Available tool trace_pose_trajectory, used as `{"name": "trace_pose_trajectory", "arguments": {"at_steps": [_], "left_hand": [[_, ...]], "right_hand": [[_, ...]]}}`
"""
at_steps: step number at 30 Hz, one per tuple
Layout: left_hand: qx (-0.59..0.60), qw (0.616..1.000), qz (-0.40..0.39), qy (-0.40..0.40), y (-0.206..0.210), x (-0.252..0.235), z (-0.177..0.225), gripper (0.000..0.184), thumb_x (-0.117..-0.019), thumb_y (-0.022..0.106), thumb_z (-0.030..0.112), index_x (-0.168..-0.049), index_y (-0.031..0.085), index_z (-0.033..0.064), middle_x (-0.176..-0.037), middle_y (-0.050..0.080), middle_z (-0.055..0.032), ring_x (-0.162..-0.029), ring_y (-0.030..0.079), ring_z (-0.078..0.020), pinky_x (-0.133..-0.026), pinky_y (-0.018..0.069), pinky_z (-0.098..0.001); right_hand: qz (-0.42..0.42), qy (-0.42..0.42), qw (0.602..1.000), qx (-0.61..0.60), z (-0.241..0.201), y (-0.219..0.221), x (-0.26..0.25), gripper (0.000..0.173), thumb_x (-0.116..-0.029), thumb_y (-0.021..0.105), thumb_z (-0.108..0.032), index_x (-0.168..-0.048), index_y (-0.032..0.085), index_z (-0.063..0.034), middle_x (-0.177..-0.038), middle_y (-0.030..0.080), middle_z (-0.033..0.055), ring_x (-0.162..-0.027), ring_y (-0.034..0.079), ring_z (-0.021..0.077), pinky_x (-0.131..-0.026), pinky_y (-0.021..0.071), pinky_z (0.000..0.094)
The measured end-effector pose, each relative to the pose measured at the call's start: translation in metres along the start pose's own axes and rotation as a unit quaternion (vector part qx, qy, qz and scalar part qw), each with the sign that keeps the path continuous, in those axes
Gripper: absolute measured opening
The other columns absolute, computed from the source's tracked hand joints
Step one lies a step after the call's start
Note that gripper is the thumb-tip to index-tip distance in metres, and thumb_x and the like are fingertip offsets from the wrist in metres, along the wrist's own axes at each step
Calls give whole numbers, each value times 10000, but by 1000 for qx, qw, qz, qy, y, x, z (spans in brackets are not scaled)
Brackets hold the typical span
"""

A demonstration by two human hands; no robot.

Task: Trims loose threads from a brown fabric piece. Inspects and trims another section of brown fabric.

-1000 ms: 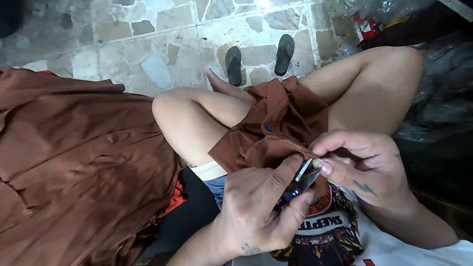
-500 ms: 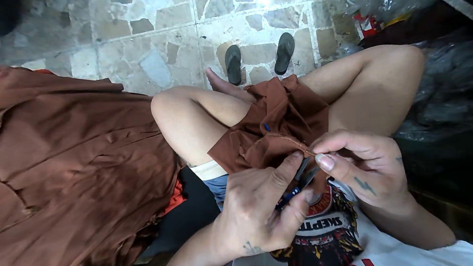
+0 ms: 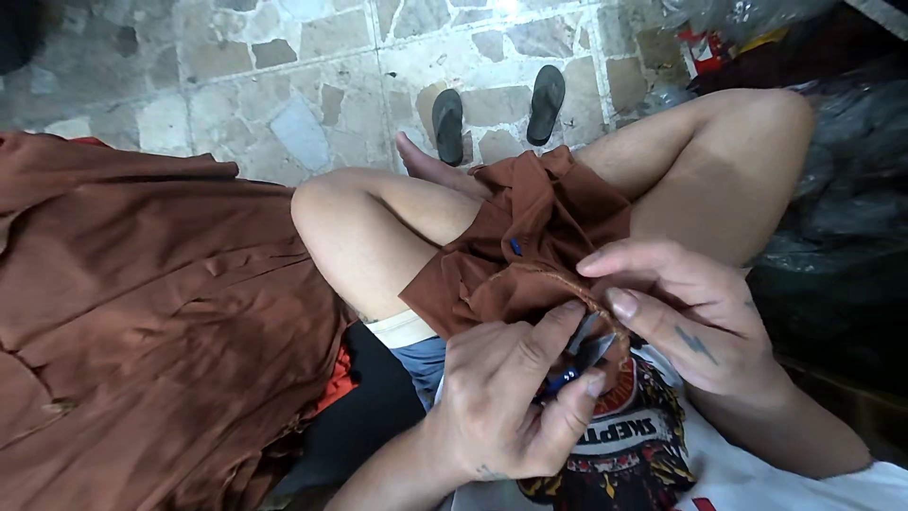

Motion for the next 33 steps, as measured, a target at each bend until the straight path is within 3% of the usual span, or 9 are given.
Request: {"name": "trace_pose_trajectory", "arguments": {"at_steps": [4, 10, 15, 20, 24, 30, 33], "left_hand": [[-2, 1000, -11, 7, 0, 1, 0, 427, -1031, 569, 333, -1195, 673, -47, -797, 685, -72, -705, 622, -63, -657, 502, -190], [-44, 999, 17, 18, -1, 3, -2, 368, -986, 664, 312, -1173, 684, -4, -782, 666, -54, -674, 594, -78, -641, 482, -200], [2, 1000, -10, 14, -1, 1, -1, 454, -1056, 506, 332, -1188, 673, -68, -805, 700, -92, -705, 634, -68, -659, 508, -197], [-42, 999, 25, 9, 0, 2, -1, 366, -984, 670, 317, -1173, 686, 3, -780, 651, -45, -669, 576, -68, -635, 473, -198], [-74, 997, 33, 17, 1, 3, -2, 336, -981, 681, 300, -1156, 687, 14, -786, 649, -48, -683, 581, -91, -656, 477, -217], [149, 986, -25, -65, -7, -2, -3, 331, -1015, 637, 286, -1142, 661, -19, -779, 626, -3, -677, 545, 28, -622, 467, -120], [84, 995, -12, -46, -7, -2, -2, 279, -986, 677, 261, -1104, 668, 9, -801, 658, -6, -691, 574, 15, -635, 488, -128]], "right_hand": [[-28, -16, 999, 19, 2, -1, -1, 143, -1035, 585, -125, -1100, 681, -43, -978, 712, -48, -878, 655, -37, -779, 563, 124], [-22, -3, 1000, 10, 4, 1, 1, 108, -1038, 591, -147, -1067, 644, -59, -924, 690, -59, -847, 651, -40, -758, 560, 120], [-11, -18, 999, 30, 3, 2, 1, 104, -1038, 589, -138, -1069, 643, -54, -946, 699, -56, -871, 656, -38, -783, 564, 126], [-6, -23, 999, 32, 3, 3, 2, 82, -1030, 594, -114, -1060, 639, -53, -944, 708, -55, -870, 662, -39, -783, 568, 127], [2, -20, 999, 47, 3, 4, 1, 72, -1024, 594, -98, -1045, 637, -45, -915, 702, -52, -849, 656, -41, -768, 564, 125], [1, -80, 993, 88, 3, 6, 5, 99, -1044, 578, -112, -1058, 637, -34, -964, 706, -20, -906, 656, -38, -812, 554, 120], [4, -75, 993, 95, 4, 7, 4, 90, -1036, 574, -98, -1055, 638, -37, -966, 710, -26, -911, 658, -38, -815, 557, 122]]}}
Point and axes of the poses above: each hand's wrist, its own x-axis away from the middle knuckle, its own y-axis out of the palm, z = x × y, the point moved 3 cm from there along -x, towards the middle knuckle
